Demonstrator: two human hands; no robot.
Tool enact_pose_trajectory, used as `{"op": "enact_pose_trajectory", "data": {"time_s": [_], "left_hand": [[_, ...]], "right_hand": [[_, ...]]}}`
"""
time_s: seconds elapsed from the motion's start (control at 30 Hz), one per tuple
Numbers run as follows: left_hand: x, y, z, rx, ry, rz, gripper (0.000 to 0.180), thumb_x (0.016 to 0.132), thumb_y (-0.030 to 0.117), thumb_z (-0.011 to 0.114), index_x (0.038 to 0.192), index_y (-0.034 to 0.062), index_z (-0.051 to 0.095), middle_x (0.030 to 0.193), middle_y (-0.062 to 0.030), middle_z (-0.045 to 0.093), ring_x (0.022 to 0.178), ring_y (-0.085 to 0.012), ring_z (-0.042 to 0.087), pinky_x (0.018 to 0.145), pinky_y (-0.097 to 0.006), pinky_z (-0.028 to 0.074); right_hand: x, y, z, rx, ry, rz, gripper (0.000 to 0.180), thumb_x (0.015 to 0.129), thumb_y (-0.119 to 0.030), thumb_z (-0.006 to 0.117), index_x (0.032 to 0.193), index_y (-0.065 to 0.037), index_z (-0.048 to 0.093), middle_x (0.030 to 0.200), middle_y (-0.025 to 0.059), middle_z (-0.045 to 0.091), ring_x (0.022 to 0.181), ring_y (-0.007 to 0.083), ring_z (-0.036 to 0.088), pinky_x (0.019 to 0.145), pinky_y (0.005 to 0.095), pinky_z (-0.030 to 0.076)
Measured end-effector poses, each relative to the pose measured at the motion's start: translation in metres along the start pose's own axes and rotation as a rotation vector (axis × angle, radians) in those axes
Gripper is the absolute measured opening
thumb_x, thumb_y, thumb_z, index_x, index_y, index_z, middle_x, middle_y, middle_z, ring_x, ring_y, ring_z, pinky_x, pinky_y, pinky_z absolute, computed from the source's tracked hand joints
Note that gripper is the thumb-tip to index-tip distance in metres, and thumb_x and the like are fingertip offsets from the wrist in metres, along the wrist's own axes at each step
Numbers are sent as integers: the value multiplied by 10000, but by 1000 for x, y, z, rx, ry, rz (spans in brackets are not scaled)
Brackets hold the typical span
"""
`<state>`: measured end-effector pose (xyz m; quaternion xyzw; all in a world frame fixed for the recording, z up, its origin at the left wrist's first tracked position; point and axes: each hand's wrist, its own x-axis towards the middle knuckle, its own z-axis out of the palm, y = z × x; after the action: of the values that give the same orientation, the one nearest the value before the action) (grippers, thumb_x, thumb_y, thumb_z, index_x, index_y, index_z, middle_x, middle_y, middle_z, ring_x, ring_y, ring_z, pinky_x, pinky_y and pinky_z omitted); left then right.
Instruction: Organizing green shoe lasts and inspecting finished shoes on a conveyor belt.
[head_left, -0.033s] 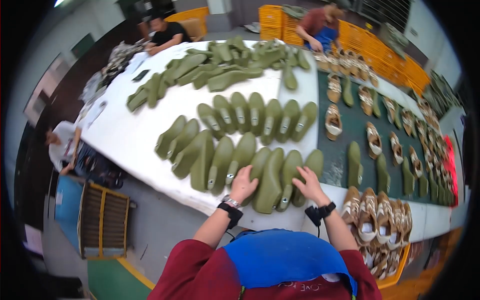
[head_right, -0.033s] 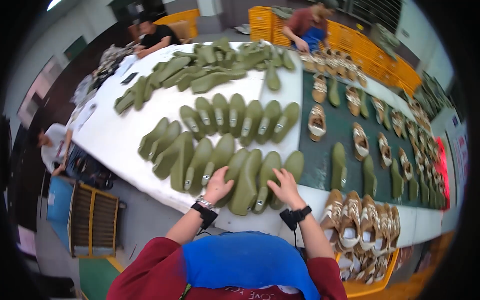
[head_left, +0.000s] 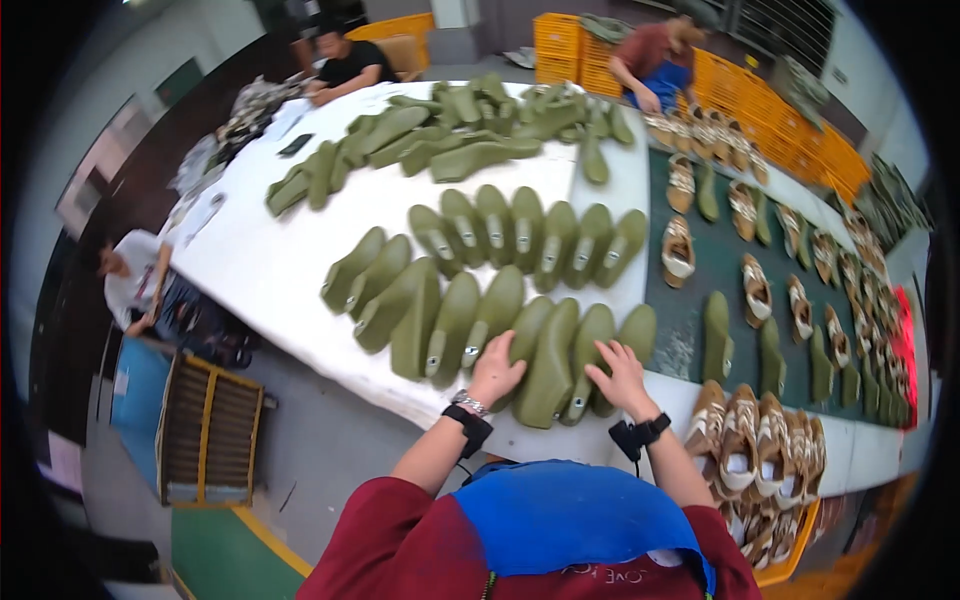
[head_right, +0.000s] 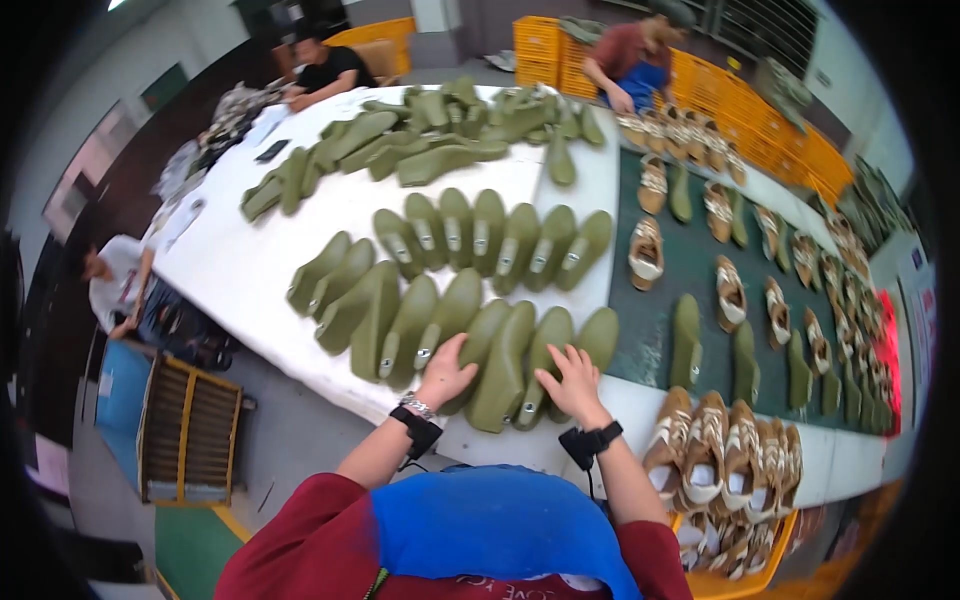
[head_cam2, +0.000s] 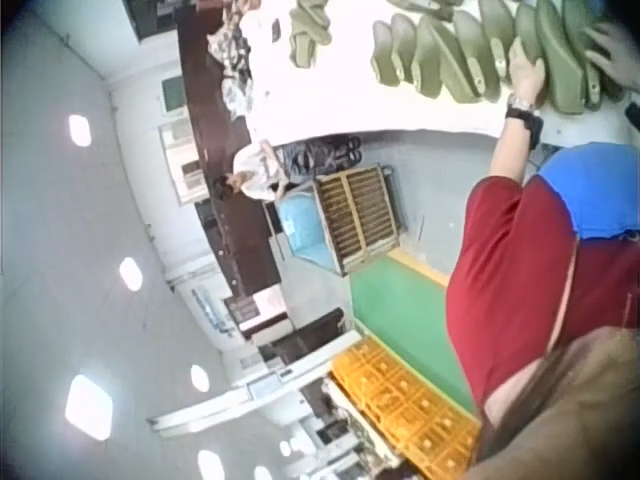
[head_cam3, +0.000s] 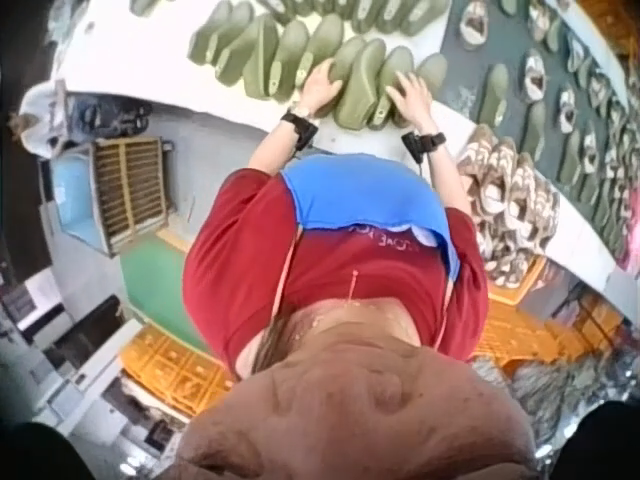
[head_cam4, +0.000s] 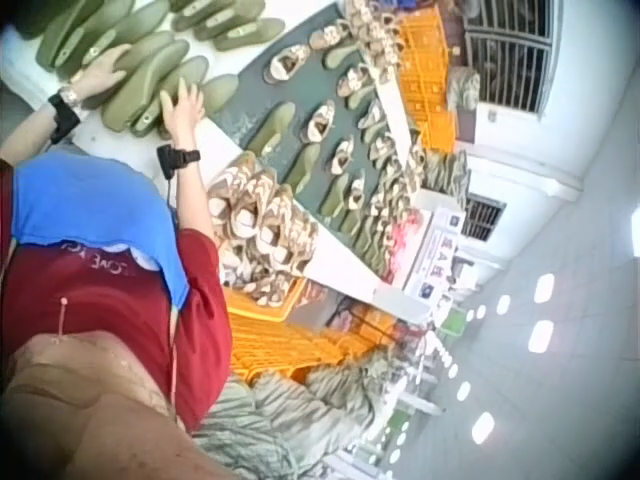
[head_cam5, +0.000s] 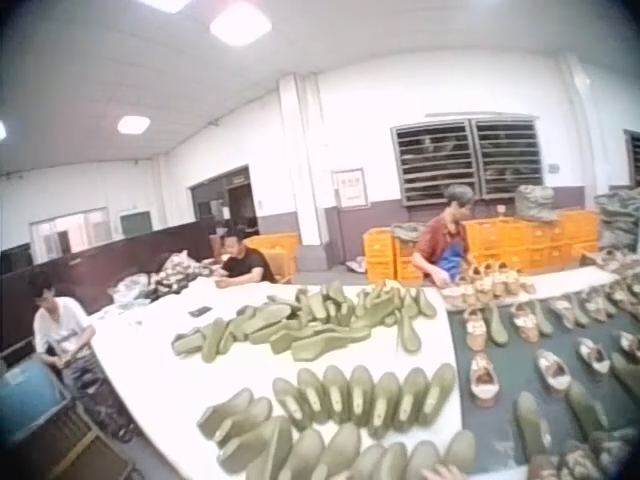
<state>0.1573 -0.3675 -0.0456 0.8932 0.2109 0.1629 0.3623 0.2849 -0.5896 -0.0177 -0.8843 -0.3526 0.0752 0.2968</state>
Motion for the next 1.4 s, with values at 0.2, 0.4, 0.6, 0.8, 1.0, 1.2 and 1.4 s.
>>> {"op": "enact_pose_trajectory", "data": {"time_s": [0.2,0.4,0.6,0.8,1.0,1.2,1.4], "left_hand": [[-45,-12,15,-201,-8,-8,704,724,162,636,1324,11,301,1308,-249,376,1220,-377,374,1022,-387,325],[-33,-9,24,-345,-183,-3,828,699,179,659,1378,33,209,1375,-276,249,1296,-403,236,1075,-394,227],[-22,-10,28,-467,-249,-36,918,656,134,652,1395,20,118,1363,-239,232,1281,-360,251,1070,-373,228],[-23,8,52,-472,-401,-28,968,688,159,656,1385,-35,12,1356,-256,199,1268,-353,262,1053,-370,251],[-22,24,66,-468,-434,-82,982,715,219,682,1391,-32,14,1380,-249,192,1263,-359,278,1058,-385,245],[-13,45,55,-85,-170,194,876,717,244,699,1370,-25,182,1381,-283,202,1288,-397,227,1069,-447,201],[0,103,54,282,-125,582,646,758,315,665,1284,42,407,1331,-236,347,1250,-404,297,1017,-489,257]], "right_hand": [[-16,-25,22,-235,116,82,485,754,-457,625,1135,-157,606,1265,127,482,1246,336,325,1001,584,194],[-13,-23,29,-275,274,101,396,753,-390,639,1041,-118,647,1197,120,525,1187,327,387,1000,528,238],[-19,16,36,81,562,221,388,757,-141,627,1136,-95,557,1263,219,426,1147,396,413,973,427,354],[-37,31,17,78,524,331,449,718,8,569,1142,-125,508,1310,238,362,1148,427,414,966,431,382],[-43,49,6,76,517,342,435,706,38,530,1109,-126,519,1299,254,373,1150,424,414,973,438,372],[-42,57,10,66,595,271,426,688,56,514,1082,-106,535,1255,250,393,1113,423,423,959,444,376],[-47,57,1,74,566,246,384,708,17,524,1073,-103,537,1253,240,402,1117,428,426,942,456,392]]}}
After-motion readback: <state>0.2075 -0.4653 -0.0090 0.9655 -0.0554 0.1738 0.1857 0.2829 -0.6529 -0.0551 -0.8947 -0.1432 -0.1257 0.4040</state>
